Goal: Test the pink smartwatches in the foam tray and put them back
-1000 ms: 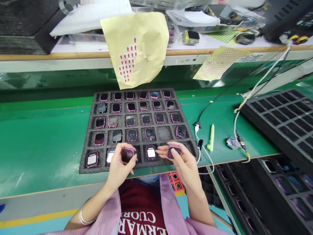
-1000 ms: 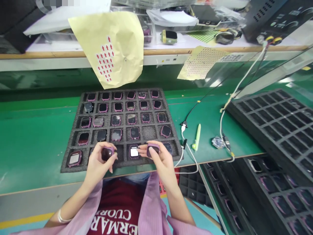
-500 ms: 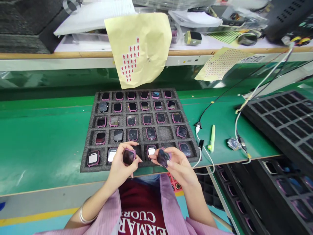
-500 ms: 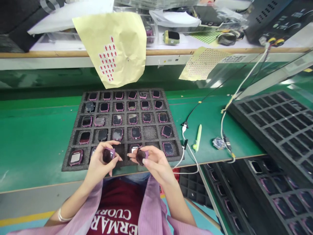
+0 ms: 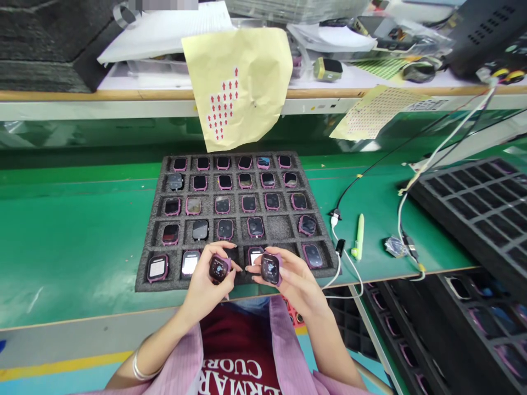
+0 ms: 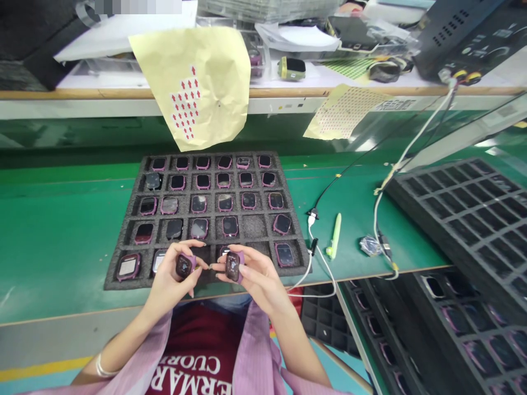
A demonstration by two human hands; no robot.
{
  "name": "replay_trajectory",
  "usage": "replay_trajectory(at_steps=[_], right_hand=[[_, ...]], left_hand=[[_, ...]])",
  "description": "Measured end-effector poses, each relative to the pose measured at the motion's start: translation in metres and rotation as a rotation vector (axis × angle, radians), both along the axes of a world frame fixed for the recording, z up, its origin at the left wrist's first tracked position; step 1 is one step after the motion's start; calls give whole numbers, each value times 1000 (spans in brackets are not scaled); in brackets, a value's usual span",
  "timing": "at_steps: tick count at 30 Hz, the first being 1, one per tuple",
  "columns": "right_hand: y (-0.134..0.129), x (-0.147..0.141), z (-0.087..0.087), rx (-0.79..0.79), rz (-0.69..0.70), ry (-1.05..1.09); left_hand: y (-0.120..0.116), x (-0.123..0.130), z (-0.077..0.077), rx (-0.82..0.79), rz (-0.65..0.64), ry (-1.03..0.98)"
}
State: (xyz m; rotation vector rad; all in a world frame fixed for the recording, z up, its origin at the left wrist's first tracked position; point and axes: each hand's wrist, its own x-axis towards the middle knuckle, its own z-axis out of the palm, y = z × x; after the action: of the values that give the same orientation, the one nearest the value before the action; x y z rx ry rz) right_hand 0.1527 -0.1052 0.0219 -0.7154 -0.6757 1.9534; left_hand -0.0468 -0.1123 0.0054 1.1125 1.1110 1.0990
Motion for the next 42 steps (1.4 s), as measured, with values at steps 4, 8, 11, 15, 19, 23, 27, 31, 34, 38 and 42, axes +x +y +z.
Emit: replay_trajectory(at_steps=[4, 8, 11, 15, 19, 23, 27, 31, 34, 38, 42], right_hand=[[1, -2, -1, -9, -2, -8], [1, -6, 1, 7, -22, -36], [0, -8, 4, 25, -34, -66], [-2, -9, 7, 54, -42, -98], [-4, -9, 9, 65, -34, -125], [-6, -10, 11, 62, -46, -179], [-8, -10, 13, 58, -43, -205], [-9, -9, 13, 76, -17, -199], [-9, -8, 11, 99, -9, -189], [-8, -9, 11, 97, -17, -181], [-9, -11, 13, 53, -46, -197]], left_hand=[[-1, 0, -1, -2, -26, -15], [-2, 0, -3, -21, -17, -23], [-3, 0, -2, -32, -28, -29], [-4, 0, 5, -21, -37, -59], [-3, 0, 10, -43, -14, -69], [-3, 0, 14, -55, -16, -74], [-3, 0, 14, -53, 2, -101], [-4, -1, 13, -57, 3, -111], [-4, -1, 14, -59, -8, -110], [-4, 0, 16, -46, 1, -102], [-3, 0, 11, -18, 11, -101]])
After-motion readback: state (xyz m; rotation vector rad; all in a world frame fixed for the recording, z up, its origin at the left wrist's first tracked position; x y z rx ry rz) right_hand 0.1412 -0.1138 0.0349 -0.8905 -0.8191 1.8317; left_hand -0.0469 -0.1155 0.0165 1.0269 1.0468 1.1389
